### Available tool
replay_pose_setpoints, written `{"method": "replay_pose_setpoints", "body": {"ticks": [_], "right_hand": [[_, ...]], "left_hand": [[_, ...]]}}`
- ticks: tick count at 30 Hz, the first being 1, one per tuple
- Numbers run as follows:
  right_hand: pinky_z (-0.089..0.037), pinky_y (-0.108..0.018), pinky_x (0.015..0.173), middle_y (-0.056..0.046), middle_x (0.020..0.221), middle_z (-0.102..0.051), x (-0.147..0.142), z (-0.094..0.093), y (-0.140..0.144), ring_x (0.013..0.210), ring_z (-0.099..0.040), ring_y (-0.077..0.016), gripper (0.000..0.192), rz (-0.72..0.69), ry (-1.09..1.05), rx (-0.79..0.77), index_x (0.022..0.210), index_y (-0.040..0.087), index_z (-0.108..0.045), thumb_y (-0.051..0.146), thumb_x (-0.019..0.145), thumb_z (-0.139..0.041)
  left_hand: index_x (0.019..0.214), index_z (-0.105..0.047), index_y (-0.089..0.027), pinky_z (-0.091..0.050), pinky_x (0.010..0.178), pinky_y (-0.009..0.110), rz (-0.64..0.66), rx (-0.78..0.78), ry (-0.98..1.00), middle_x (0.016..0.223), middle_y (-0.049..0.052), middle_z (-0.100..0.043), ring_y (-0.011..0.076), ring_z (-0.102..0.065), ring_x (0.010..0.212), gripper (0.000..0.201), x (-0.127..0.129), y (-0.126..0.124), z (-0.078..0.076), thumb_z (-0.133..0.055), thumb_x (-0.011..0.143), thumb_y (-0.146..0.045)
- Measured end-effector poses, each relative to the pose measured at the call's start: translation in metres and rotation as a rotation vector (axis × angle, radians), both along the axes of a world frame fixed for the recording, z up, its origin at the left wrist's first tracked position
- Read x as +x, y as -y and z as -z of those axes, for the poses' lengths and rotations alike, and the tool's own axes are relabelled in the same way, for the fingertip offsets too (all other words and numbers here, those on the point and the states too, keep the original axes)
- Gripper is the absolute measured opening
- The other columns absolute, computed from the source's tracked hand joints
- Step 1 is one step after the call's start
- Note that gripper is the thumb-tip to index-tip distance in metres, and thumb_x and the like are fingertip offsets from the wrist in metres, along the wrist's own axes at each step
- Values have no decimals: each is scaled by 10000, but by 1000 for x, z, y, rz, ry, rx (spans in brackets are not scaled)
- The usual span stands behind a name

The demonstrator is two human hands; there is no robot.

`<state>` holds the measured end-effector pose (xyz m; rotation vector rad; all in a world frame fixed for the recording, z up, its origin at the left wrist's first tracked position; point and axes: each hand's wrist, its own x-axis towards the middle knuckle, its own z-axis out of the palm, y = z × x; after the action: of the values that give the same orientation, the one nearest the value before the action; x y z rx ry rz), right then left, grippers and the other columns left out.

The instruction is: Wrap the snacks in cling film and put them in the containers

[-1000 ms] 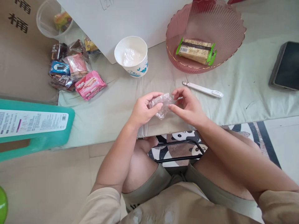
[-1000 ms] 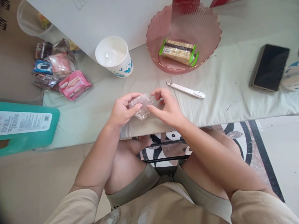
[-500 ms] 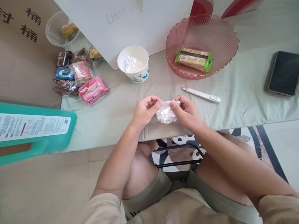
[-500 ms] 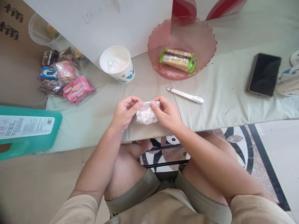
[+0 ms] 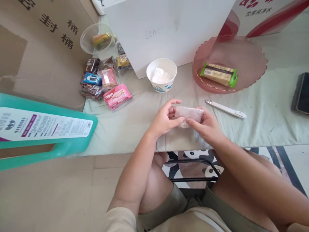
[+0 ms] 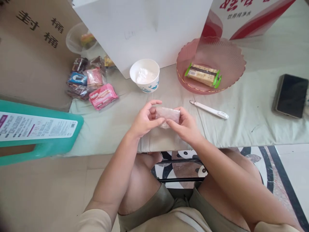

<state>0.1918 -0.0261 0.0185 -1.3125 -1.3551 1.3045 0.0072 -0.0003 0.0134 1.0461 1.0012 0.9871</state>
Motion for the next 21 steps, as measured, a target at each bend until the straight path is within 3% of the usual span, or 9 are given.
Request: {"method": "replay_pose_setpoints", "body": {"ticks": [3,5,9,11,14,16,17,18,21], "right_hand": [[-379,-330,582,29,674,-473,2,-28,-22,608,-431,-144,296,119,245,216,760,261,-474,334,840,-750],[-411,-339,605,7,695,-481,-5,-50,-51,667,-483,-167,317,131,353,391,743,266,-446,300,858,-740],[-506,-364,705,-24,711,-520,-43,-70,-130,872,-611,-247,334,-49,543,520,756,275,-485,192,779,-808],[-517,-350,766,-18,732,-546,-67,-61,-172,948,-644,-241,331,-151,678,493,735,260,-515,102,748,-805],[-491,-283,800,18,718,-592,-91,-33,-228,1003,-686,-175,308,-440,897,403,636,202,-541,183,831,-778],[-497,-273,732,48,591,-563,-95,-16,-258,843,-698,-141,355,-570,944,329,564,177,-564,217,762,-856],[-496,-256,688,65,567,-566,-94,-11,-271,755,-690,-110,348,-744,958,245,567,162,-596,286,765,-854],[-491,-240,651,76,563,-579,-92,-7,-282,676,-673,-81,367,-821,939,208,568,153,-613,355,760,-852],[-460,-213,573,66,564,-636,-87,0,-303,573,-656,-54,428,-894,865,109,528,145,-612,411,779,-834]], "left_hand": [[985,-598,-237,-508,686,227,-283,35,-31,797,-36,-649,99,-636,714,324,-9,-9,0,-769,713,-198],[849,-580,-225,-492,647,221,-440,27,-22,709,-46,-602,89,-593,644,149,-14,-16,-1,-692,758,-190],[720,-562,-213,-440,562,207,-503,0,17,598,-59,-522,77,-503,544,86,-19,-22,-4,-625,760,-170],[717,-575,-209,-427,557,206,-497,10,25,591,-59,-522,74,-494,537,79,-20,-22,-6,-624,764,-168],[706,-569,-207,-412,559,209,-502,12,26,577,-59,-513,72,-484,532,99,-22,-21,-8,-614,775,-153],[704,-563,-209,-413,563,212,-506,4,14,574,-57,-509,75,-480,534,113,-24,-20,-9,-608,783,-143],[706,-561,-211,-417,566,213,-508,1,9,576,-56,-506,77,-480,536,116,-25,-20,-9,-607,788,-143],[711,-559,-213,-421,568,214,-511,2,7,581,-55,-504,79,-480,538,116,-27,-20,-9,-608,793,-147],[737,-553,-221,-427,562,218,-549,20,-4,591,-55,-487,84,-478,534,100,-38,-21,-5,-609,805,-174]]}}
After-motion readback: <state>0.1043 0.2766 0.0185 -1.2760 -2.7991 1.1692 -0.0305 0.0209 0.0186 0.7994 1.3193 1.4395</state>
